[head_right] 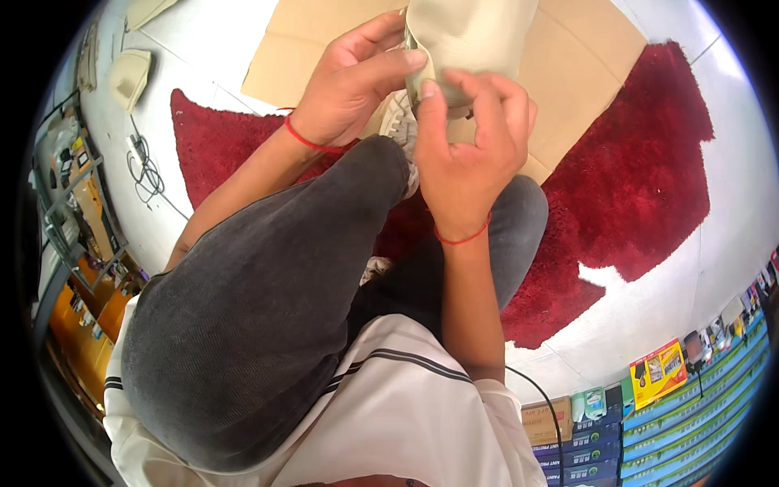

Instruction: The person sits on the floor and manipulates a beige fabric cover, folding and tucking its edges around a rigid plastic frame. They repeatedly adjust the fabric to fit the contours of the frame, occasionally flipping the assembly to work on different sides.

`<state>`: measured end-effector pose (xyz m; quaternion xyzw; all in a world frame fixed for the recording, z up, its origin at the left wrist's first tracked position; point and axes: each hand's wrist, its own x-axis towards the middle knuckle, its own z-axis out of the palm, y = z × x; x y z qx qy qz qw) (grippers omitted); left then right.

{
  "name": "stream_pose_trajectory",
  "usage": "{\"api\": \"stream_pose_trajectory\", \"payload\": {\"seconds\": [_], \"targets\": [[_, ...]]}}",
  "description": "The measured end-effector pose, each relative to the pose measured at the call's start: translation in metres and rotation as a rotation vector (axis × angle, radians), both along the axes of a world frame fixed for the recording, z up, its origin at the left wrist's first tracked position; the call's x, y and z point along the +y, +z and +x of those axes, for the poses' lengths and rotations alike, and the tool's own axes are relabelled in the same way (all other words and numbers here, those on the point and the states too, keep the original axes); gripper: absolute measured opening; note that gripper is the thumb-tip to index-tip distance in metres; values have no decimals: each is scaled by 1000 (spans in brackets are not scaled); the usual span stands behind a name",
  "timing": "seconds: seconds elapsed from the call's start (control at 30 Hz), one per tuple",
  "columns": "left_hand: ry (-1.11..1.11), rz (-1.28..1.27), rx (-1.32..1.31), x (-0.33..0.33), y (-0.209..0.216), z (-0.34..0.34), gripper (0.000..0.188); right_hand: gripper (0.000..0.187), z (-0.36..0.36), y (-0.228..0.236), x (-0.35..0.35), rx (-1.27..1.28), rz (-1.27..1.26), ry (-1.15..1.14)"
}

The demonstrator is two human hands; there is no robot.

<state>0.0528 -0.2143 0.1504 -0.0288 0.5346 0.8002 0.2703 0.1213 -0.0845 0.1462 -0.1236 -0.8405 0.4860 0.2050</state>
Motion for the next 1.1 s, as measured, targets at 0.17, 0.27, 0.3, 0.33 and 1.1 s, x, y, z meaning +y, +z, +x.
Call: {"api": "stream_pose_trajectory", "payload": {"seconds": [0.17,0.27,0.3,0.33,1.1], "targets": [[-84,130,-70,8,5,-14,59,7,2,11,26,-112,-273,109],[-114,162,-68,12,3,-19,59,7,-7,12,36,-55,-164,97],[-149,164,-80,10,2,-22,60,9,-10,12,40,-26,-71,91],[-185,167,-87,8,0,-29,60,9,-12,13,45,-37,-57,89],[-41,-4,-15,20,-11,-42,51,9,-12,-9,18,-25,-21,336]]}}
